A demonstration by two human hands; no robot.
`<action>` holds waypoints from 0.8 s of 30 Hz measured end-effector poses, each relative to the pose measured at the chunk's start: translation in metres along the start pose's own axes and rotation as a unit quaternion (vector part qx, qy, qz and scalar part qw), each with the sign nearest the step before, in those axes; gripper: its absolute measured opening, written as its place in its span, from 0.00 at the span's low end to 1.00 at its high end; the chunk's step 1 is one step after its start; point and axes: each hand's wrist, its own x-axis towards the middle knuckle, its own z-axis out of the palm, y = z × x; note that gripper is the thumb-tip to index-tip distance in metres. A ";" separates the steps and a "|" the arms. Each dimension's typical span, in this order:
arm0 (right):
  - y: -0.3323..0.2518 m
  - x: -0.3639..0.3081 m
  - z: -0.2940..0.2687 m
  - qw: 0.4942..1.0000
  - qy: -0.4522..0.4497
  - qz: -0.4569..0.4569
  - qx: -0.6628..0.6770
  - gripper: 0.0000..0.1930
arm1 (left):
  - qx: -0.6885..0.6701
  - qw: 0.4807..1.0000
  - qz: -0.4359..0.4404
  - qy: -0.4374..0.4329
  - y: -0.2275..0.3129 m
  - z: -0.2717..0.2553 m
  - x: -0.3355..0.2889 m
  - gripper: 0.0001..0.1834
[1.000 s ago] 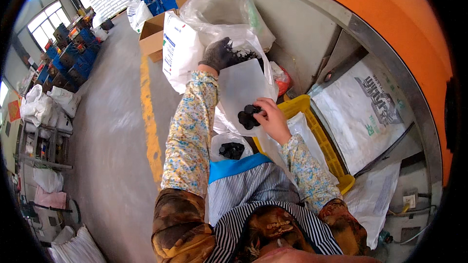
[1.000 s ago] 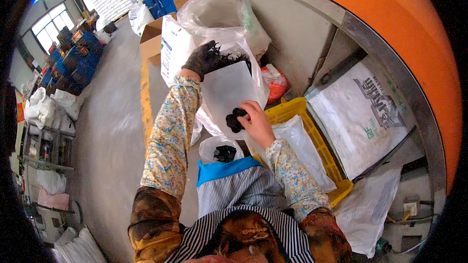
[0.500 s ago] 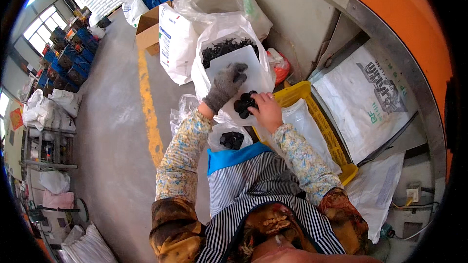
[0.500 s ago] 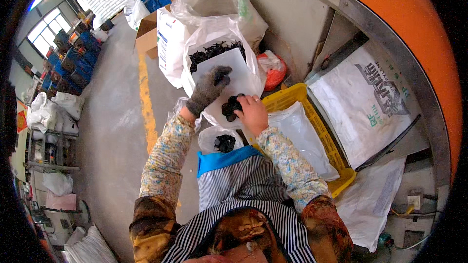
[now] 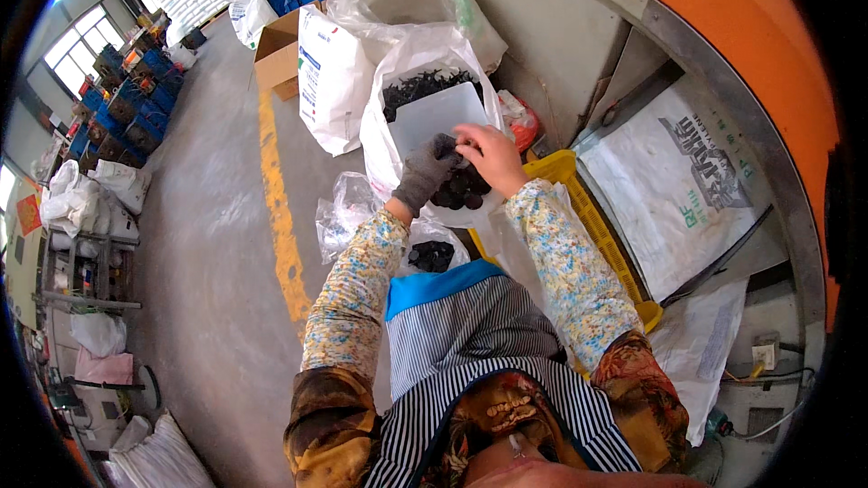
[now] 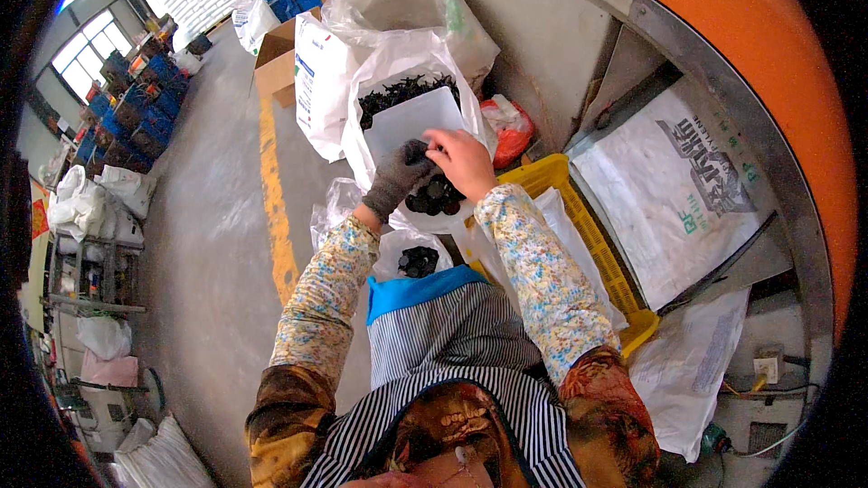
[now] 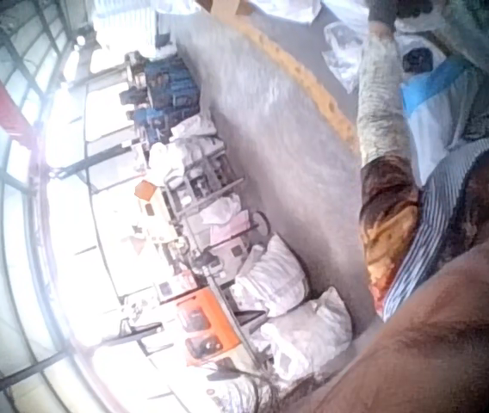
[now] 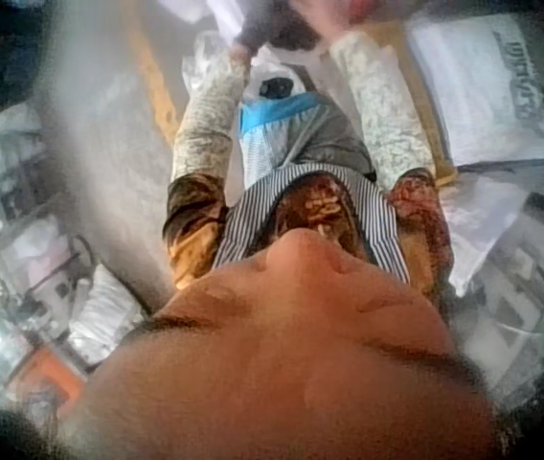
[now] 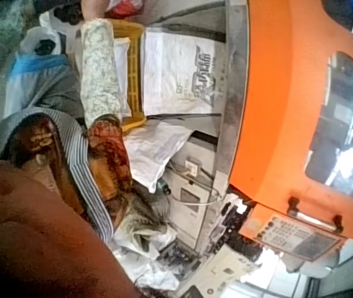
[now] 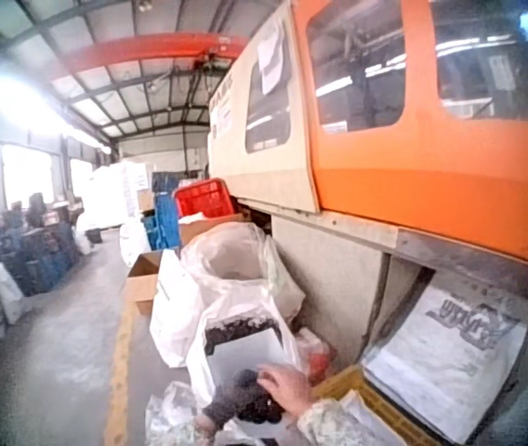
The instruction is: The person walks to a workstation and sorts small black fasteners by hand from a large white sack into a yellow basket. They repeatedly scoop fasteners, separate them, and place them into the basket.
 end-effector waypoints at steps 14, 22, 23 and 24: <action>-0.007 -0.021 -0.001 0.989 0.089 -0.039 -0.112 0.11 | -0.194 0.974 -0.115 -0.026 0.025 -0.015 -0.012 0.09; 0.038 -0.058 0.021 0.967 -0.045 0.251 0.025 0.20 | 0.249 0.936 0.183 0.170 0.063 -0.021 0.018 0.05; 0.028 -0.065 0.022 0.970 -0.032 0.241 0.016 0.20 | 0.292 0.919 0.195 0.182 0.063 -0.026 0.032 0.07; 0.013 -0.066 0.015 0.974 -0.018 0.227 0.005 0.20 | 0.333 0.898 0.209 0.196 0.064 -0.031 0.051 0.09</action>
